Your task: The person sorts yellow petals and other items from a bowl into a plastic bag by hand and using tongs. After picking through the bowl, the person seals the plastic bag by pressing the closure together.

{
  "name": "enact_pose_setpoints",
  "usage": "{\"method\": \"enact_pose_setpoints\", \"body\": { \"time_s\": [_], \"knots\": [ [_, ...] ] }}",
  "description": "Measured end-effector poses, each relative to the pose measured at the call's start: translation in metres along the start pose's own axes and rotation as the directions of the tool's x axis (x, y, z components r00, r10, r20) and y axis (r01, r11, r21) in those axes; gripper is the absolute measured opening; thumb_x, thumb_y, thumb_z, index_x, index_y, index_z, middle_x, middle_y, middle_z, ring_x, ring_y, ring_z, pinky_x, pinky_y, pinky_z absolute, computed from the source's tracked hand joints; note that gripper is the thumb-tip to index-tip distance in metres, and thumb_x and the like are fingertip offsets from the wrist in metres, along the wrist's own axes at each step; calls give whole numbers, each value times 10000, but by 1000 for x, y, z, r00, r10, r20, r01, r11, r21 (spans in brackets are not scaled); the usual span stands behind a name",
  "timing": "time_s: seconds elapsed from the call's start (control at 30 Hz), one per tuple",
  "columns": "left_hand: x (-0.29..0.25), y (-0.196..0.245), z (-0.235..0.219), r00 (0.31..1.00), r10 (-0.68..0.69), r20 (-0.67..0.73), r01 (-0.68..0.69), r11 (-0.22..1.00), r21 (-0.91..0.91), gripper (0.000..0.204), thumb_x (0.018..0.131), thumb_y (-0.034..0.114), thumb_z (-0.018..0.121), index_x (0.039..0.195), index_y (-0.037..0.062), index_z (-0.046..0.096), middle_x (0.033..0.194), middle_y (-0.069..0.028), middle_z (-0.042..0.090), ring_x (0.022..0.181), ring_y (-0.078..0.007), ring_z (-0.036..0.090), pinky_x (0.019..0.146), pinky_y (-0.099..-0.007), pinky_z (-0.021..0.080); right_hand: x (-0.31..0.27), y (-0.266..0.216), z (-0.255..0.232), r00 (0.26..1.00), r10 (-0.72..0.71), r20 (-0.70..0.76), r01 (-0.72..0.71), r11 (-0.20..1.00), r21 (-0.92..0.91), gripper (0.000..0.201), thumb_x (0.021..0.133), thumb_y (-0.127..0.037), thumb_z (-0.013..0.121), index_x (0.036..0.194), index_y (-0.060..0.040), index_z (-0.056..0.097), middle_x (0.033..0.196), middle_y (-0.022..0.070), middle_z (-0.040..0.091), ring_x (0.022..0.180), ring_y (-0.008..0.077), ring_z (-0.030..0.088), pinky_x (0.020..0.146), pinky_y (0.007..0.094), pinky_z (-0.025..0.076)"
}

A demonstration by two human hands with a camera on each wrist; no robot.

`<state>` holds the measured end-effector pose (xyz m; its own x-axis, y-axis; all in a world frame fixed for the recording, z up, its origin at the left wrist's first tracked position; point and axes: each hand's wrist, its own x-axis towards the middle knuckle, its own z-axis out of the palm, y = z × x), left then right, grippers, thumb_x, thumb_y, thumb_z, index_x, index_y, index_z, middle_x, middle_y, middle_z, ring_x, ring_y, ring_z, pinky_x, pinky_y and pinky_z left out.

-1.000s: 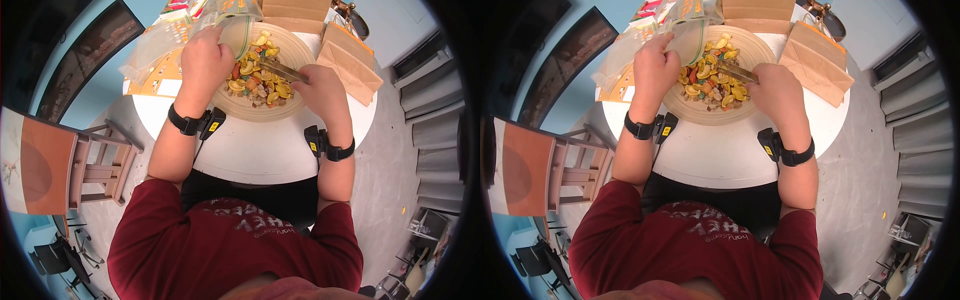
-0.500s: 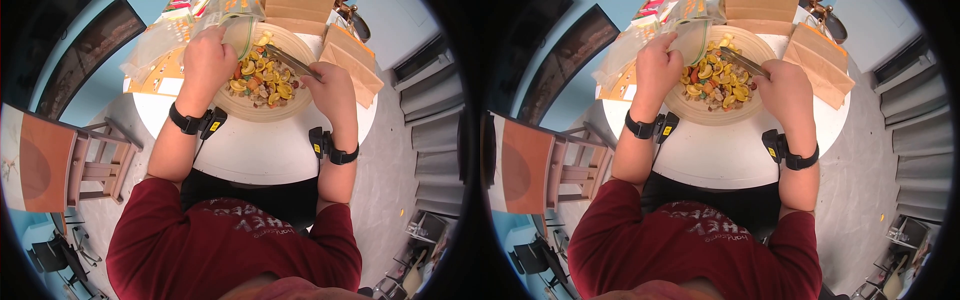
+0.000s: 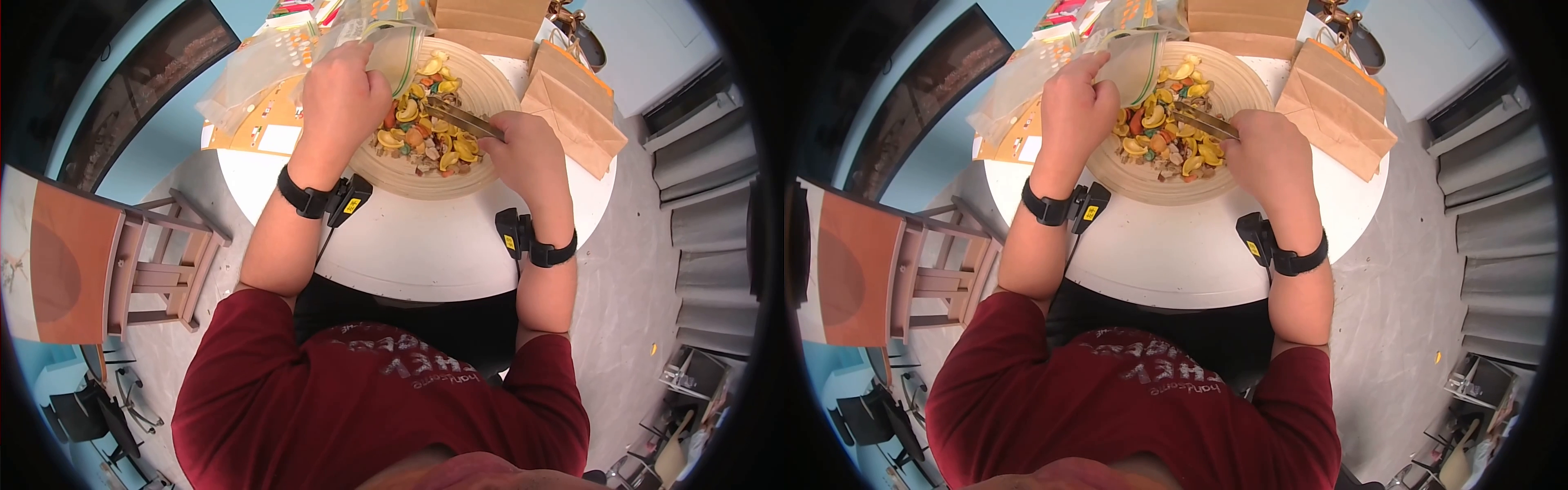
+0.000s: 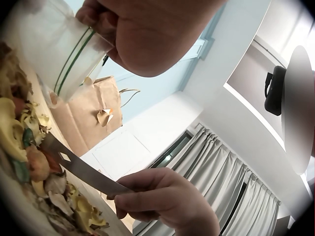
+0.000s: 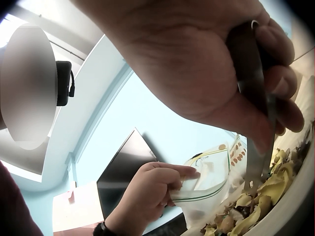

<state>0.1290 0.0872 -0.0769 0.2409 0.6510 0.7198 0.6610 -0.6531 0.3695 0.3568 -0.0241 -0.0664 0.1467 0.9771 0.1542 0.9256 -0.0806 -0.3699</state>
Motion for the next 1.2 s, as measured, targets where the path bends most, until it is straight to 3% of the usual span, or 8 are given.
{"method": "enact_pose_setpoints", "body": {
  "time_s": [0.27, 0.37, 0.47, 0.57, 0.67, 0.77, 0.97, 1.2],
  "knots": [
    [0, -1, 2, 1000, 10, -15, -10, 1000, -13, 385, 813, 43, 565, 1133, -75, 744, 1093, -271, 742, 921, -423, 726, 857, -442, 588, -5, 9, -16, 977, 5, -212, 48, 970, 240, 194, 840, -180, 763, 904, 2, 745, 821, 203, 699, 778, 389, 681, 709, 439, 535],
    [0, 1, 1, 1000, -4, -7, 4, 1000, -16, 386, 813, 39, 563, 1133, -77, 743, 1092, -276, 741, 919, -422, 728, 854, -443, 589, -5, 7, -16, 975, -8, -224, 73, 956, 285, 202, 840, -184, 768, 923, -1, 755, 812, 202, 696, 766, 387, 672, 695, 441, 526],
    [0, 0, 2, 1000, 4, -18, -4, 1000, -18, 387, 813, 37, 560, 1133, -79, 744, 1090, -279, 740, 917, -420, 729, 852, -443, 589, -3, 5, -18, 999, -16, -35, 23, 981, 192, 205, 842, -188, 772, 916, 3, 752, 815, 206, 697, 771, 391, 674, 690, 451, 522],
    [0, 0, 2, 1000, -4, -9, 4, 1000, -25, 387, 811, 36, 560, 1131, -81, 744, 1087, -280, 740, 916, -420, 730, 852, -444, 590, 1, 7, -9, 999, 11, -48, -6, 993, 120, 205, 838, -187, 777, 908, 5, 752, 815, 212, 697, 784, 395, 679, 700, 456, 526],
    [0, -3, 6, 991, 89, -102, -90, 996, -9, 314, 783, 15, 581, 1037, -88, 736, 920, -249, 717, 857, -425, 702, 775, -485, 581, -1, 4, -12, 999, 23, -31, -18, 987, 160, 207, 835, -191, 782, 912, 0, 760, 813, 216, 695, 792, 399, 682, 706, 459, 529],
    [0, -2, 5, 995, 64, -80, -66, 998, -23, 312, 784, 16, 582, 1035, -86, 738, 920, -248, 718, 855, -423, 703, 775, -484, 581, 0, 10, -9, 998, -6, -70, 18, 985, 174, 209, 832, -189, 781, 927, -3, 768, 805, 219, 692, 795, 400, 684, 711, 454, 532],
    [0, -1, 5, 994, 69, -87, -70, 997, -11, 314, 783, 21, 581, 1033, -83, 740, 918, -244, 719, 848, -423, 703, 770, -486, 582, 1, 7, -17, 998, 60, -9, -57, 979, 196, 216, 822, -177, 779, 941, 3, 768, 851, 223, 707, 815, 396, 689, 731, 443, 539],
    [0, -3, 7, 994, 71, -81, -73, 997, -14, 312, 782, 24, 584, 1029, -82, 742, 914, -242, 719, 845, -424, 703, 766, -490, 582, 6, 9, -4, 998, 27, 64, -37, 987, 159, 224, 811, -181, 772, 945, -2, 772, 900, 213, 723, 869, 395, 696, 769, 452, 549]
  ]
}}
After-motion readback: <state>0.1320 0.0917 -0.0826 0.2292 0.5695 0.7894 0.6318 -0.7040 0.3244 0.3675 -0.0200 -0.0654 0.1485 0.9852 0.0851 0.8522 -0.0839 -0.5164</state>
